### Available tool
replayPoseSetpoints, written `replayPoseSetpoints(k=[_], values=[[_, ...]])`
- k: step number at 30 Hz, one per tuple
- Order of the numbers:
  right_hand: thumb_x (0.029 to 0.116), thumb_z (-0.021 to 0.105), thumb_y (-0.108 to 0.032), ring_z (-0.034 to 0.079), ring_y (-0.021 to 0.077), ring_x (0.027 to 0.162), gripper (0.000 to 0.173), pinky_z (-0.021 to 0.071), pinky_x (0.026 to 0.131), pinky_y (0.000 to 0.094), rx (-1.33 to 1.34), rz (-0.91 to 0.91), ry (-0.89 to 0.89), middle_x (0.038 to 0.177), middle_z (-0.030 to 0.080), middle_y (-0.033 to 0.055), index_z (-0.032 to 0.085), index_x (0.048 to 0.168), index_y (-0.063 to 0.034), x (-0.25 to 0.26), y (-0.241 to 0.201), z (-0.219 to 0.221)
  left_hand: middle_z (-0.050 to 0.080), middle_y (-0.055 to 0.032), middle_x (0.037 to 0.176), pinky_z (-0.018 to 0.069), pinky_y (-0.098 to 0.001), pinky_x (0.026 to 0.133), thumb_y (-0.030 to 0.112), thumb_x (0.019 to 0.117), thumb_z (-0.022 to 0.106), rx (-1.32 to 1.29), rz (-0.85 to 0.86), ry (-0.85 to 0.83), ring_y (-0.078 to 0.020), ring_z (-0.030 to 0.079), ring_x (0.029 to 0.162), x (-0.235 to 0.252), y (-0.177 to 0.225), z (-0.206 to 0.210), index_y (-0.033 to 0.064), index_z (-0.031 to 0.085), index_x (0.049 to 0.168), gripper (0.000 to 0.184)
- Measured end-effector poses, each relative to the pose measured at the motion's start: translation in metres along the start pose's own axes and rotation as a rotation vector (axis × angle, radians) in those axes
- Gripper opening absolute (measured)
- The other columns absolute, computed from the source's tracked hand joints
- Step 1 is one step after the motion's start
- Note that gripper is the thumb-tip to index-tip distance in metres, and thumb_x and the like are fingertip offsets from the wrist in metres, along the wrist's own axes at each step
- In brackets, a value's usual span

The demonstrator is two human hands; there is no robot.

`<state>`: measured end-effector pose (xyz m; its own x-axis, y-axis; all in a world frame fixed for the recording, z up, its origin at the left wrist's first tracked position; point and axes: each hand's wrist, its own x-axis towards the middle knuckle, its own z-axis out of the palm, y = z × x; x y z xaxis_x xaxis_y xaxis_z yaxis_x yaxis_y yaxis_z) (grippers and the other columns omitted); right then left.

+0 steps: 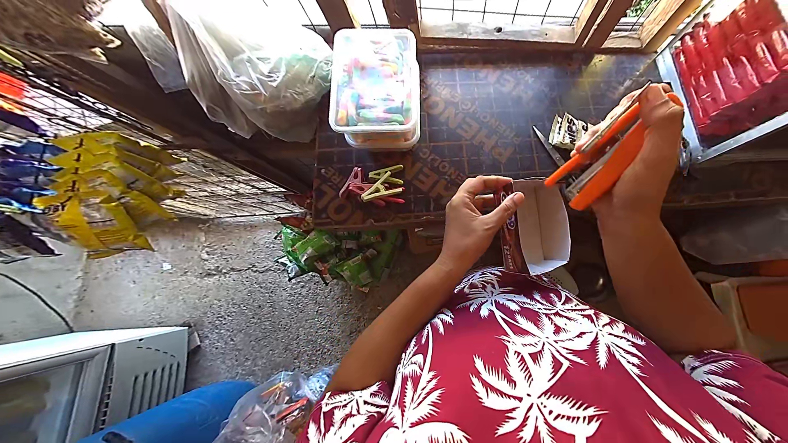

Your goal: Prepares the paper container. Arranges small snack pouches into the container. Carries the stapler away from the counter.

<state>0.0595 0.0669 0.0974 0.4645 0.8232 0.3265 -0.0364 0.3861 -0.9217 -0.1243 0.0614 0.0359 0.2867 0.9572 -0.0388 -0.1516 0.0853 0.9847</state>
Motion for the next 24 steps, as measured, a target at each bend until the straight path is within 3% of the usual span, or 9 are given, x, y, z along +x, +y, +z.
replayPoseSetpoints(k=[6, 11, 17, 20, 24], values=[[0.1073, 0.039, -0.020, 0.060, 0.0003, 0.073, 0.020, 0.0560, 0.068, 0.0215, -0.087, -0.220, 0.077, 0.080, 0.058, -0.0110, 0.055, 0.096, -0.0172, -0.010, 0.019, 0.017, 0.062, -0.0104, 0.115, 0.0622, -0.0260, 0.079, 0.009, 0.0892, 0.078, 0.086, 0.063, 0.000, -0.0129, 0.070, 0.093, 0.004, 0.003, 0.011, 0.0039, 0.071, 0.114, 0.027], [0.1068, 0.042, -0.020, 0.064, 0.0035, 0.073, 0.016, 0.0581, 0.069, 0.0246, -0.048, -0.336, 0.057, 0.080, 0.060, -0.0088, 0.054, 0.098, -0.0155, -0.012, 0.032, 0.017, 0.061, -0.0097, 0.114, 0.0598, -0.0225, 0.082, 0.010, 0.0879, 0.079, 0.122, 0.131, 0.010, -0.0111, 0.067, 0.098, 0.005, 0.003, 0.018, 0.0031, 0.072, 0.113, 0.027], [0.1071, 0.043, -0.023, 0.065, 0.0049, 0.075, 0.018, 0.0583, 0.070, 0.0269, -0.049, -0.393, 0.035, 0.079, 0.062, -0.0082, 0.056, 0.097, -0.0157, -0.011, 0.038, 0.013, 0.066, -0.0113, 0.113, 0.0637, -0.0279, 0.076, 0.012, 0.0863, 0.082, 0.086, 0.110, 0.003, -0.0137, 0.072, 0.091, 0.004, 0.003, 0.024, 0.0028, 0.062, 0.113, 0.035], [0.1062, 0.042, -0.021, 0.060, 0.0003, 0.077, 0.019, 0.0545, 0.071, 0.0218, -0.062, -0.415, 0.040, 0.082, 0.058, -0.0108, 0.057, 0.096, -0.0164, -0.009, 0.038, 0.014, 0.064, -0.0111, 0.112, 0.0633, -0.0283, 0.076, 0.011, 0.0861, 0.081, 0.047, 0.123, -0.027, -0.0139, 0.071, 0.092, 0.002, 0.001, 0.026, 0.0016, 0.062, 0.113, 0.034], [0.1085, 0.043, -0.029, 0.062, 0.0034, 0.073, 0.025, 0.0561, 0.066, 0.0241, -0.008, -0.437, 0.014, 0.080, 0.060, -0.0086, 0.059, 0.095, -0.0164, -0.006, 0.039, 0.013, 0.066, -0.0109, 0.113, 0.0637, -0.0279, 0.075, 0.009, 0.0861, 0.081, 0.010, 0.112, -0.027, -0.0137, 0.072, 0.092, 0.001, 0.001, 0.027, 0.0019, 0.061, 0.115, 0.036]])
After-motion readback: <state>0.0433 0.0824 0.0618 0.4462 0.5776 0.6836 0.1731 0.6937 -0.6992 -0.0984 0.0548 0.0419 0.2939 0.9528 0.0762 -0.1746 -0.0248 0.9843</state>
